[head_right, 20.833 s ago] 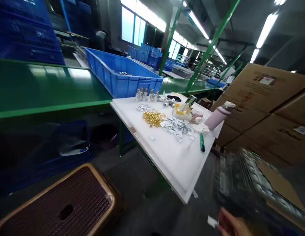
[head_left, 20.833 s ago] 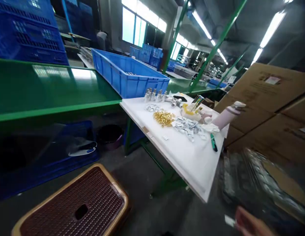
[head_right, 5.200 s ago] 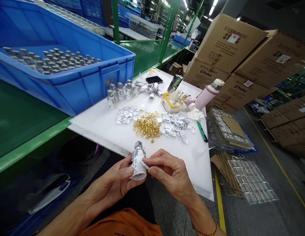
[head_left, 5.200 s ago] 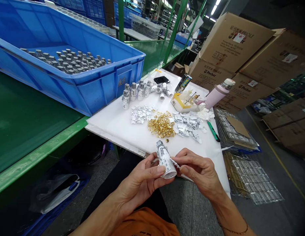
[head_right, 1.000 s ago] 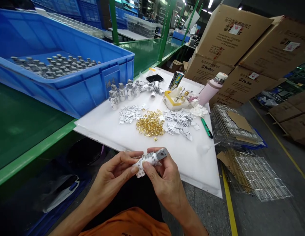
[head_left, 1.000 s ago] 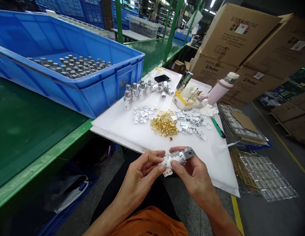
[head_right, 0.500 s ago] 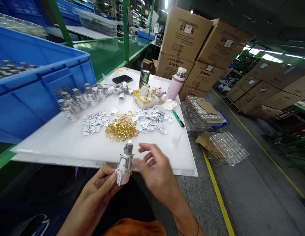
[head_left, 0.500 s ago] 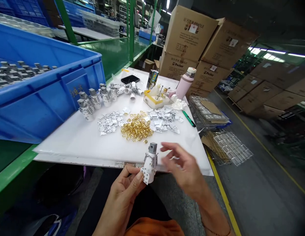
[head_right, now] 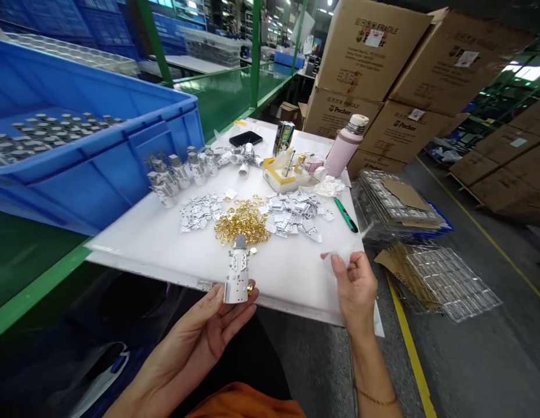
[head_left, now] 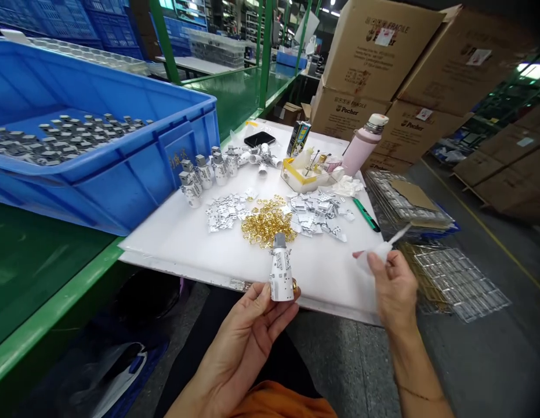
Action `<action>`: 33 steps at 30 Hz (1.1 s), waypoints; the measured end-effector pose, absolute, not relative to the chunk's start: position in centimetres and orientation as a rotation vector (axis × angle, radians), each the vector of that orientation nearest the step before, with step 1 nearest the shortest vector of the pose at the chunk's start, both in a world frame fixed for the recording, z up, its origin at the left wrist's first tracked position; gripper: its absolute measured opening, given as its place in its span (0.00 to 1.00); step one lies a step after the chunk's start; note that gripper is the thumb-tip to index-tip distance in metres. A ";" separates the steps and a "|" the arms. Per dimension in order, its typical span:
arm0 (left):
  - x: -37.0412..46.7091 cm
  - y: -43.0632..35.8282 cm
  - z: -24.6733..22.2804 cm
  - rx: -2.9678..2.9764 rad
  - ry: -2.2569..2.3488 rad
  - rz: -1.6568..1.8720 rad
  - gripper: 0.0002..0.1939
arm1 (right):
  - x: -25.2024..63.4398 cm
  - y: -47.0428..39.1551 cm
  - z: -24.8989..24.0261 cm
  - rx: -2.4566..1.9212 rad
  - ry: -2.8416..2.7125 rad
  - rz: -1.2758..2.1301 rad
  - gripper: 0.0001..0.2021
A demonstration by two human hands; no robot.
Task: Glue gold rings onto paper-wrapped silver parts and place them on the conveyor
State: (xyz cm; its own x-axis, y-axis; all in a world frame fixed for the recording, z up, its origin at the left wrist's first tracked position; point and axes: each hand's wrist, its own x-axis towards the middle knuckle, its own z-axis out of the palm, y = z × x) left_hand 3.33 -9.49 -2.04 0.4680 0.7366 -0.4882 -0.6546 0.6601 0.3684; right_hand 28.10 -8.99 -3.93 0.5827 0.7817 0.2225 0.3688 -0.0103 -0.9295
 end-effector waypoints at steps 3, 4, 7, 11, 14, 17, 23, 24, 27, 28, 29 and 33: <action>3.4 -9.2 -2.0 0.109 0.663 0.875 0.06 | 25.5 -10.0 -1.4 -1.409 -0.974 0.756 0.18; 3.5 -9.2 -2.0 0.103 0.659 0.883 0.06 | 24.8 -10.3 -0.7 -1.319 -0.938 0.869 0.17; 3.7 -9.1 -1.8 0.083 0.641 0.895 0.06 | 23.0 -10.7 0.8 -1.132 -0.819 1.023 0.14; 3.8 -9.3 -1.5 0.068 0.655 0.892 0.07 | 21.3 -11.0 1.3 -1.176 -0.866 0.775 0.11; 3.7 -9.4 -1.4 0.053 0.667 0.888 0.08 | 20.6 -11.0 1.3 -1.253 -0.961 0.575 0.11; 3.7 -9.4 -1.4 0.041 0.674 0.886 0.07 | 20.1 -11.0 1.1 -1.339 -1.043 0.408 0.14; 3.6 -9.3 -1.0 0.040 0.704 0.882 0.07 | 19.7 -10.8 0.9 -1.398 -1.114 0.315 0.15; 3.6 -9.2 -1.0 0.041 0.705 0.880 0.07 | 19.7 -10.8 1.0 -1.402 -1.119 0.311 0.15; 3.5 -9.1 -1.1 0.044 0.695 0.878 0.07 | 19.6 -10.8 1.0 -1.399 -1.126 0.303 0.15; 3.5 -9.2 -1.1 0.044 0.692 0.879 0.07 | 19.5 -10.8 1.0 -1.395 -1.127 0.303 0.15; 3.5 -9.2 -1.2 0.043 0.691 0.878 0.07 | 19.5 -10.8 1.0 -1.391 -1.128 0.301 0.15; 3.4 -9.3 -1.3 0.043 0.699 0.878 0.07 | 19.5 -10.8 1.1 -1.385 -1.141 0.294 0.14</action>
